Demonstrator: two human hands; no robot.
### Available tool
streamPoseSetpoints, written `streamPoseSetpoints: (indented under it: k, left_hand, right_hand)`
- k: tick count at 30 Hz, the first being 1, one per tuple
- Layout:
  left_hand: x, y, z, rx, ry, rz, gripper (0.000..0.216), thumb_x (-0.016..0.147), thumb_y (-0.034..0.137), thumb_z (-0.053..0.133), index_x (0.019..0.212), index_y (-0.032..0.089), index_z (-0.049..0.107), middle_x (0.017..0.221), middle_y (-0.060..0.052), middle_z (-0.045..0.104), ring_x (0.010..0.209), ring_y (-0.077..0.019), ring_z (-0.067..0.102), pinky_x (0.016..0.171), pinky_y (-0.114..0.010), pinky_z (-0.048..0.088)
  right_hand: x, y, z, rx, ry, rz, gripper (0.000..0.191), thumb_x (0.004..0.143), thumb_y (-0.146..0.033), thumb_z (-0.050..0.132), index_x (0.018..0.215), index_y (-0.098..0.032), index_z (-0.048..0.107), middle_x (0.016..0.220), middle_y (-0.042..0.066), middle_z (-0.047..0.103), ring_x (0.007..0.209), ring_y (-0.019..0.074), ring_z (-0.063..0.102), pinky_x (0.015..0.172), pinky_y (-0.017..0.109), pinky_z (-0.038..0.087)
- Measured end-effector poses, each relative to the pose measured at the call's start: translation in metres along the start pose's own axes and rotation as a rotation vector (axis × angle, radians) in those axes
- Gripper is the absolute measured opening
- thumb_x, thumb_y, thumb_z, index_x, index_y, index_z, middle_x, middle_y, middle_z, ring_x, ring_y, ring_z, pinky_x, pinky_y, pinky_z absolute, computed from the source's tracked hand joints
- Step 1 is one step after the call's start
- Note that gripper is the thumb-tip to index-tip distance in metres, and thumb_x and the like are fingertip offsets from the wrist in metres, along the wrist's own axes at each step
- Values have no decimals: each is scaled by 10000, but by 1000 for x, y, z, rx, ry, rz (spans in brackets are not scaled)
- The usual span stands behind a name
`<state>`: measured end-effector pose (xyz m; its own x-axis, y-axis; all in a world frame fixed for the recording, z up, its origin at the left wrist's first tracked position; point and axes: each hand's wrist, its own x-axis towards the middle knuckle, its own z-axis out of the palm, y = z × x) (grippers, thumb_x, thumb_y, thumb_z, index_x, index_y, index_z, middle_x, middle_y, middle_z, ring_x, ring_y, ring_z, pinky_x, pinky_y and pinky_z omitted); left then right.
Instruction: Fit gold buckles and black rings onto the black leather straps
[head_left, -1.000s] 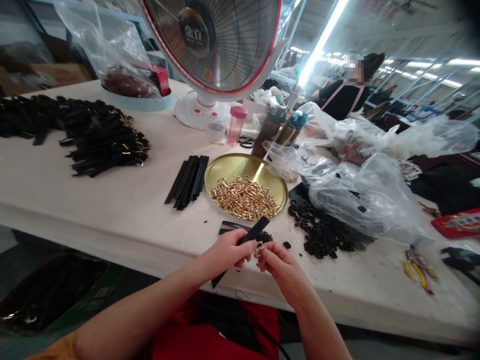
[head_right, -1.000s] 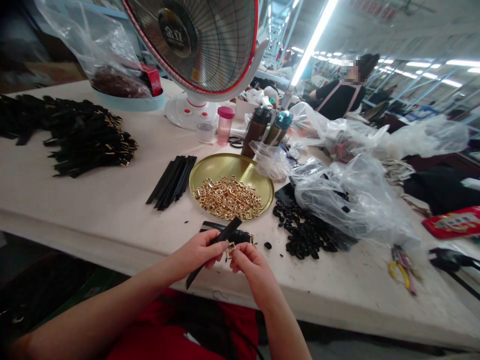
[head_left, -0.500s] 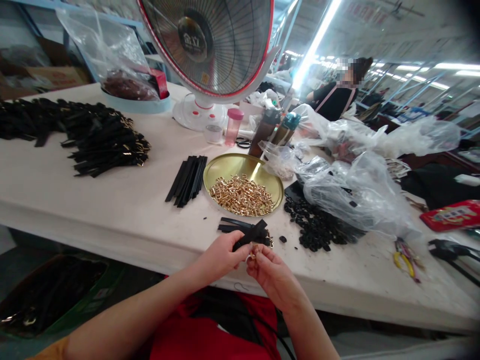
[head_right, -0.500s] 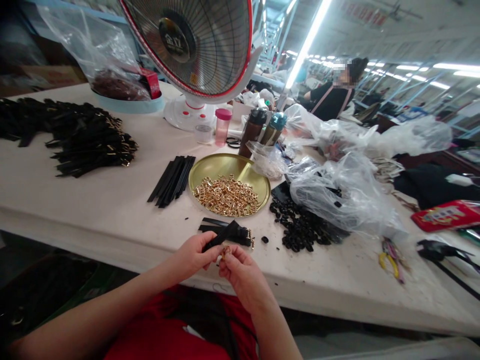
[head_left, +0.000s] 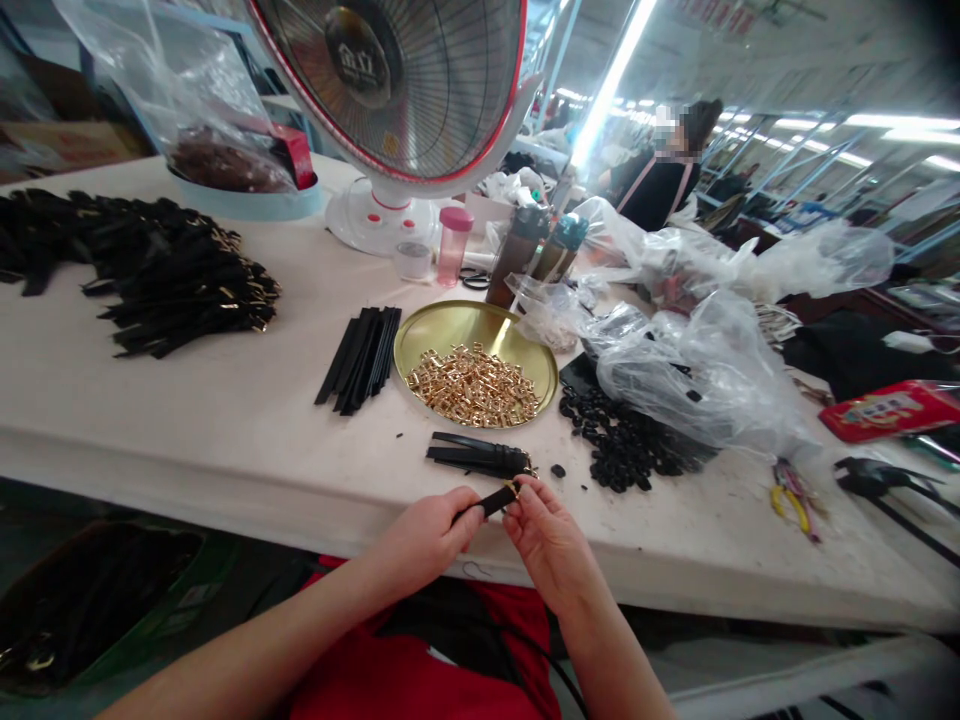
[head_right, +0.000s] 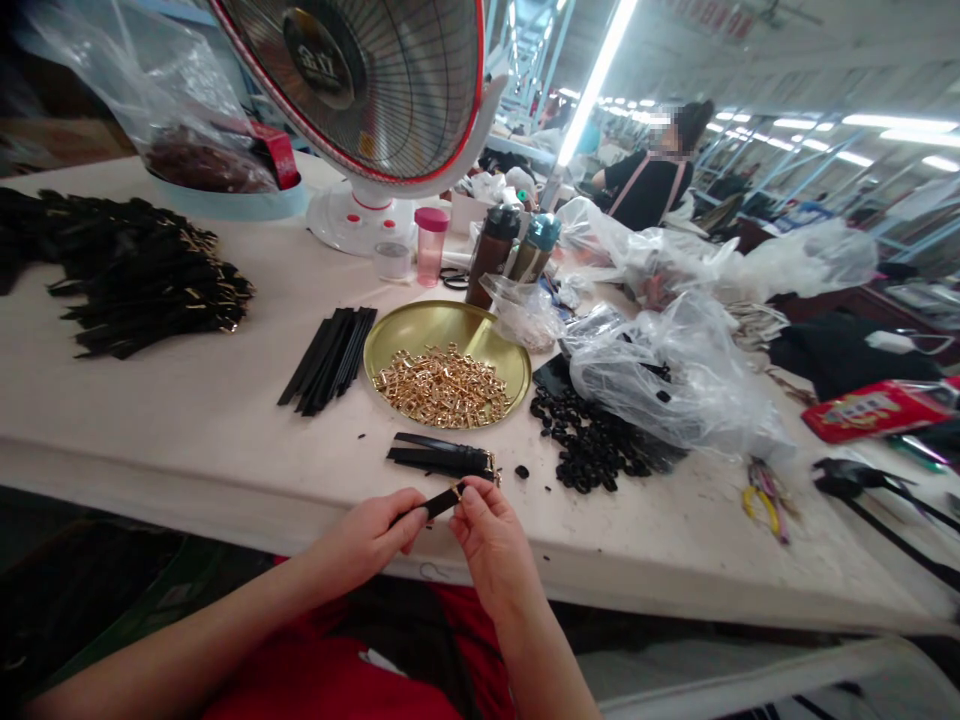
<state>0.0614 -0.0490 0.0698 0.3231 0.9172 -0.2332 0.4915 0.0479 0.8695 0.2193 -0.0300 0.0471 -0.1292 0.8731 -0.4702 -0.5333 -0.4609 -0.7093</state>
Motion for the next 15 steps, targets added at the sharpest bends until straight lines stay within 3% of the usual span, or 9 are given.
streamPoseSetpoints:
  k: [4, 8, 11, 15]
  left_hand:
    - [5, 4, 8, -149, 50, 29, 109, 788, 238, 386, 747, 168, 460, 673, 25, 500, 616, -105, 444, 559, -205, 336]
    - [6, 3, 13, -417, -43, -35, 123, 804, 285, 379, 787, 167, 409, 626, 45, 456, 492, -68, 389, 457, -178, 323]
    - [4, 2, 12, -477, -111, -29, 210, 827, 358, 360, 759, 164, 400, 610, 44, 456, 449, -53, 374, 427, -170, 312]
    - [3, 5, 11, -473, -103, -53, 222, 821, 366, 374, 739, 162, 403, 601, 42, 482, 426, -47, 375, 423, -172, 316]
  right_hand:
    - [-10, 12, 4, -231, -90, -118, 191, 653, -278, 686, 800, -192, 600, 705, -27, 566, 582, 75, 472, 571, 202, 417]
    - [-15, 16, 0, -443, -86, -247, 162, 711, -312, 632, 807, -197, 570, 682, -36, 528, 615, 91, 449, 605, 215, 381]
    - [-14, 16, -5, -479, -82, -232, 165, 764, -353, 566, 806, -194, 550, 634, -41, 493, 588, 93, 435, 600, 228, 369]
    - [-14, 16, -5, -439, -103, -165, 193, 804, -386, 490, 782, -196, 515, 585, -41, 463, 556, 107, 440, 575, 250, 373]
